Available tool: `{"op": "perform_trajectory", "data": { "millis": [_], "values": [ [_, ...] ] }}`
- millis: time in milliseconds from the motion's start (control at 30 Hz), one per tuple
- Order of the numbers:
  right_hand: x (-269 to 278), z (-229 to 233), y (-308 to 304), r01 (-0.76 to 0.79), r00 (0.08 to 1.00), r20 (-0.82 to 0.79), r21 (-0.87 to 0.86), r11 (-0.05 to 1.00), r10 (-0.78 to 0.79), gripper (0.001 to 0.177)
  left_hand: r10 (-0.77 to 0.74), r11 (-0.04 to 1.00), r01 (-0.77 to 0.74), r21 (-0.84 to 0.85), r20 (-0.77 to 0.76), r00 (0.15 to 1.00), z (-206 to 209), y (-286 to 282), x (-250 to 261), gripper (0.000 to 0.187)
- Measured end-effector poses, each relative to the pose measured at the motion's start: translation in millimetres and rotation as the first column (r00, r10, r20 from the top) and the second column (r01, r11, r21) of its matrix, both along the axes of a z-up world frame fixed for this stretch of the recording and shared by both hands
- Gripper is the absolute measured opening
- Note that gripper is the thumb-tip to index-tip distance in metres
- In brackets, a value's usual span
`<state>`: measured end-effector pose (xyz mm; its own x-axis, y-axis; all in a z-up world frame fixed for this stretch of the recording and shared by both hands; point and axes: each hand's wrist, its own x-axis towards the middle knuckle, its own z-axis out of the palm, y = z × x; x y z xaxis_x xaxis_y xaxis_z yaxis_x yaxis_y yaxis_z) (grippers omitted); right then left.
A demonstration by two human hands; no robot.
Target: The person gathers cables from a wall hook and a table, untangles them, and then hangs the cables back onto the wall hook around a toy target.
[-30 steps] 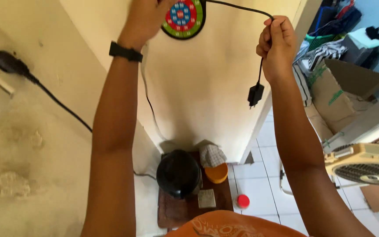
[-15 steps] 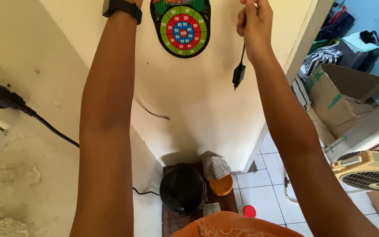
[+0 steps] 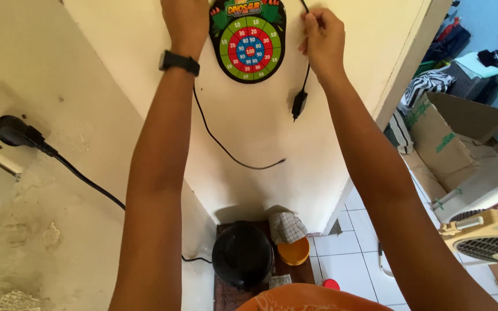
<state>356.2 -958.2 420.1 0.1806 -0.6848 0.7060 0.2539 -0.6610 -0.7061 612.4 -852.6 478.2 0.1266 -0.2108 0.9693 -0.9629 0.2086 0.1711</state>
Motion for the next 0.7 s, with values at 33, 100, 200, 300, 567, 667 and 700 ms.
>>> {"op": "perform_trajectory", "data": {
  "millis": [33, 100, 200, 300, 567, 667, 700],
  "values": [
    [2.2, -3.7, -3.7, -0.002, 1.000, 0.002, -0.003, 1.000, 0.002, 0.018, 0.023, 1.000, -0.023, -0.016, -0.004, 1.000, -3.6, -8.5, 12.4, 0.024],
    [5.8, -8.0, -11.6, 0.018, 1.000, 0.019, -0.032, 0.999, -0.017, 0.014, 0.068, 0.996, -0.068, -0.055, -0.013, 0.998, -4.6, -29.1, 29.8, 0.025],
    [7.4, -8.5, -10.1, 0.041, 0.999, 0.026, -0.089, 0.995, -0.038, 0.008, -0.029, 0.987, 0.032, -0.156, 0.018, 0.999, -8.4, -13.5, 7.9, 0.011],
    [9.2, -8.5, -9.5, 0.060, 0.998, 0.031, -0.112, 0.992, -0.057, 0.004, -0.229, 0.962, 0.219, -0.165, -0.042, 0.973, -6.0, 9.6, -20.6, 0.013],
    [9.8, -6.4, -0.2, 0.095, 0.995, 0.003, -0.108, 0.990, -0.095, 0.004, -0.141, 0.981, 0.125, -0.149, -0.103, 0.985, -22.1, 8.1, -25.1, 0.008],
    [10.1, -6.9, 3.7, 0.106, 0.994, -0.012, -0.134, 0.985, -0.109, 0.005, -0.138, 0.982, 0.119, -0.149, -0.125, 0.982, -29.1, 10.1, -31.7, 0.010],
    [9.8, -6.2, 5.2, 0.108, 0.994, -0.018, -0.143, 0.984, -0.112, 0.005, -0.143, 0.981, 0.123, -0.148, -0.136, 0.980, -30.5, 11.2, -35.0, 0.011]
  ]
}}
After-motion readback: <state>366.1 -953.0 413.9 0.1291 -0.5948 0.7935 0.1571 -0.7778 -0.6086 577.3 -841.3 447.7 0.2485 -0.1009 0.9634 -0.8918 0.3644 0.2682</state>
